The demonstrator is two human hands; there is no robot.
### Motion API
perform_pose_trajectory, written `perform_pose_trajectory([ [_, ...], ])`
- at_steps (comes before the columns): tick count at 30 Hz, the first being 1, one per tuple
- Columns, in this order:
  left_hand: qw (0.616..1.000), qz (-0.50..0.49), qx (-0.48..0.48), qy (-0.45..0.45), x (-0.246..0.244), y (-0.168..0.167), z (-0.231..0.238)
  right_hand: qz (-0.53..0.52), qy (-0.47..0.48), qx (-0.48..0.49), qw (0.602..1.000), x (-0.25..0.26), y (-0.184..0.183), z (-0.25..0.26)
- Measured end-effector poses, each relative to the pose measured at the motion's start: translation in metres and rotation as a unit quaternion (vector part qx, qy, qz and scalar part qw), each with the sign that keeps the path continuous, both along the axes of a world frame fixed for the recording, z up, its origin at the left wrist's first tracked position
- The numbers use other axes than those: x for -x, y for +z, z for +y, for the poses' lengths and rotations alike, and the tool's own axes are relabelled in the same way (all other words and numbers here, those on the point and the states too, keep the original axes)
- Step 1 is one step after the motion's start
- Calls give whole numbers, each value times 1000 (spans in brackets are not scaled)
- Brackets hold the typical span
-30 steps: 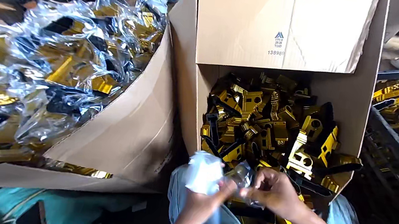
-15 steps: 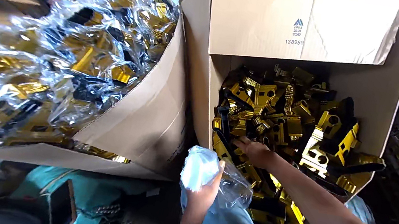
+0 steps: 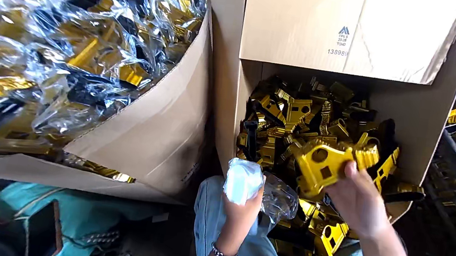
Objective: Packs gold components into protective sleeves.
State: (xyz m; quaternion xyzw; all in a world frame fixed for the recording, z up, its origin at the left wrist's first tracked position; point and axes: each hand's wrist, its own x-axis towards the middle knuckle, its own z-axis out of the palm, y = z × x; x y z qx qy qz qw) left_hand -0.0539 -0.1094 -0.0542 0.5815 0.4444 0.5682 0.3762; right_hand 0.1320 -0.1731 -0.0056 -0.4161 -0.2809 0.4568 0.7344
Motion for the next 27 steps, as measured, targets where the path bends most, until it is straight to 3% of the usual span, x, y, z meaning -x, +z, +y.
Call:
perform_pose_trajectory([
  [3, 992, -98, 82, -19, -14, 6, -7, -16, 22, 18, 999, 33, -11, -9],
  [6, 928, -245, 279, -33, -13, 35, -4, -227, -13, -48, 973, 41, -33, -10],
  [9, 882, -289, 366, -70, 5, 50, 4, -495, 7, -137, 858, 24, -44, -18],
  [12, 931, -240, 238, -136, 7, 40, -8, -647, -93, -109, 749, 9, -49, -12],
  [13, 950, -200, 184, -155, 5, 38, -15, -642, -109, -91, 753, 10, -47, -9],
  [14, 961, -165, 147, -169, 2, 39, -22, -596, -100, -72, 793, 13, -43, -8],
  [16, 965, -132, 130, -186, -3, 41, -26, -364, 3, -38, 931, 19, -28, -9],
  [17, 965, -111, 128, -201, -1, 40, -26, -234, 53, -14, 971, 20, -19, -12],
  [18, 964, -77, 108, -231, 3, 38, -25, -181, 71, 8, 981, 19, -13, -12],
  [19, 960, -34, 75, -267, 7, 36, -23, -235, 61, 13, 970, 17, -9, -10],
  [20, 952, -4, 40, -302, 11, 35, -21, -351, 47, 5, 935, 10, -8, -6],
  [21, 943, -2, 26, -331, 15, 35, -18, -485, 42, 2, 874, 1, -4, -4],
  [23, 938, -41, 55, -338, 28, 37, -12, -657, 143, 85, 735, -14, 31, -3],
  [25, 954, -58, 77, -282, 47, 38, -6, -697, 344, 257, 574, -15, 83, 14],
  [26, 966, -43, 71, -244, 58, 37, -1, -710, 381, 285, 519, -12, 103, 24],
  [27, 977, -18, 49, -206, 68, 37, 6, -732, 375, 264, 505, -9, 120, 30],
])
